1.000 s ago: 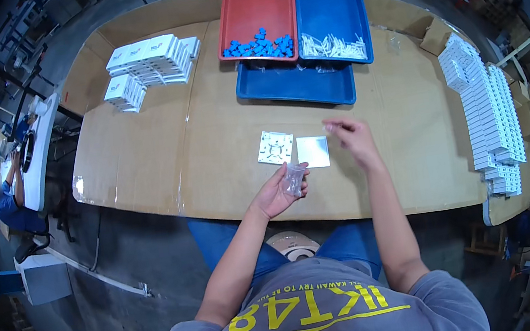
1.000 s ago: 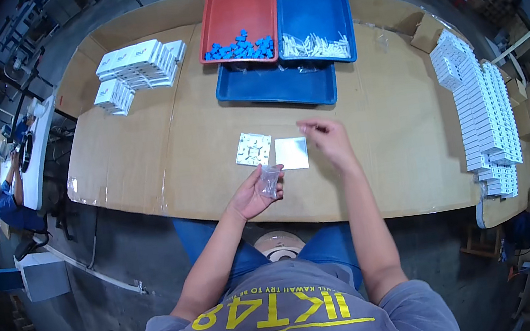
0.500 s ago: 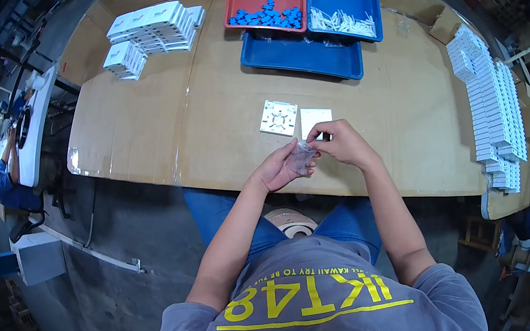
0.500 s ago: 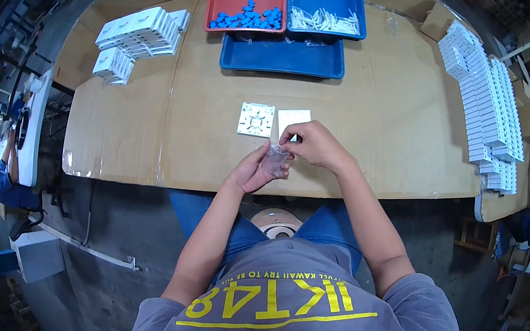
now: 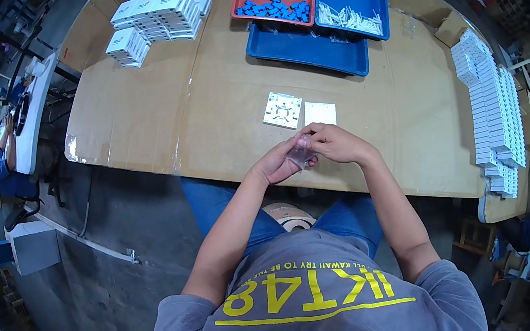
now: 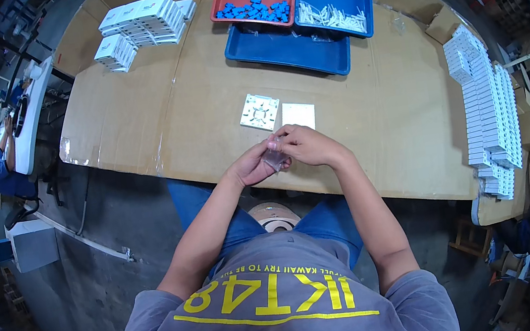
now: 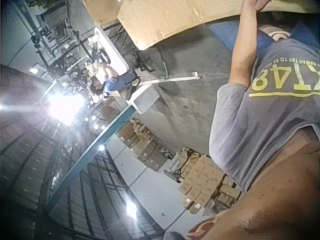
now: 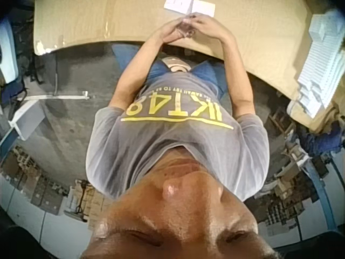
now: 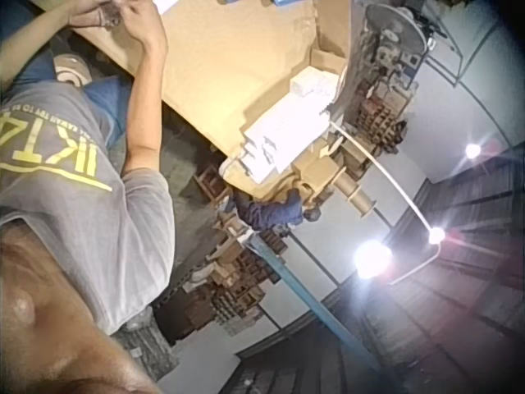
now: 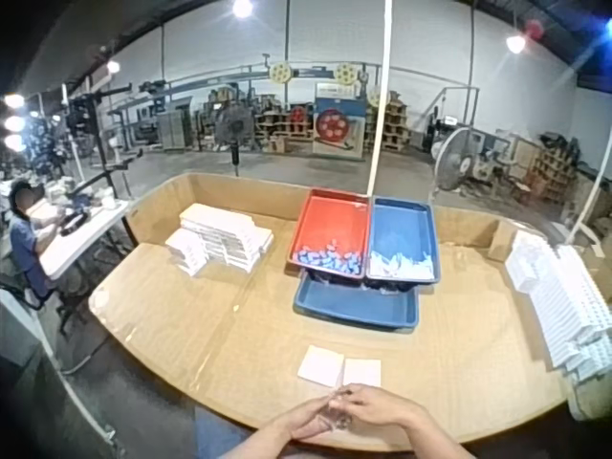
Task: The person packages small white boxes by hand, inserting small blue and white plastic parts and instruction inserts into each box.
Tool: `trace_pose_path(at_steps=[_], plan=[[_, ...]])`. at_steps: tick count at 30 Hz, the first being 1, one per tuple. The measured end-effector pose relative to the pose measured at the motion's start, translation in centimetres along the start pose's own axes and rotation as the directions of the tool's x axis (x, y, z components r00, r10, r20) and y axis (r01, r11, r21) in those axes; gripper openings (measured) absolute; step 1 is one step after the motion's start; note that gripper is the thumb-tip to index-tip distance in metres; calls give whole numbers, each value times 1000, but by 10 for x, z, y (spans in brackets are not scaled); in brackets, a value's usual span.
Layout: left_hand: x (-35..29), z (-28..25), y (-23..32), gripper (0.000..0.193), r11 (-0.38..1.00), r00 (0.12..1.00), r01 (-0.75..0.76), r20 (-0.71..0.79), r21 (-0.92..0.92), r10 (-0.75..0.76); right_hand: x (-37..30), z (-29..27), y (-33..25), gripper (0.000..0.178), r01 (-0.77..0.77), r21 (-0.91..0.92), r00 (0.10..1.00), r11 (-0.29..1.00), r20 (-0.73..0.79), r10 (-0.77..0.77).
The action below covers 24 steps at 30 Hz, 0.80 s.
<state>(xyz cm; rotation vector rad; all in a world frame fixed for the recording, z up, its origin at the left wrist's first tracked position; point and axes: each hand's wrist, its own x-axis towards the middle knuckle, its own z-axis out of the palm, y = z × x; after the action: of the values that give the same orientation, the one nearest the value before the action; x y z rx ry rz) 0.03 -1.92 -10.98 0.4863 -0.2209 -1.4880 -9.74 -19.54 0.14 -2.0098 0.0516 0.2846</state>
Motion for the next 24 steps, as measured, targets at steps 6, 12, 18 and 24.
trace_pose_path(at_steps=[6, 12, 18, 24], plan=[[-5, 5, 5, 43, 991, 992, 118, 28, 63, -120, 1, 1, -15, 41, -188, 70, 982, 980, 48, 185], [-2, 5, 0, 47, 991, 998, 26, 46, 128, -32, 0, 7, 5, 51, 11, 105, 991, 994, 134, -25], [-4, 6, 0, 48, 997, 997, 64, 45, 40, -66, 6, 5, 7, 62, -64, 48, 990, 997, 131, 57], [-3, 1, 0, 46, 995, 996, 55, 66, 80, -61, 10, 3, 4, 64, -140, 92, 970, 986, 213, 117]])
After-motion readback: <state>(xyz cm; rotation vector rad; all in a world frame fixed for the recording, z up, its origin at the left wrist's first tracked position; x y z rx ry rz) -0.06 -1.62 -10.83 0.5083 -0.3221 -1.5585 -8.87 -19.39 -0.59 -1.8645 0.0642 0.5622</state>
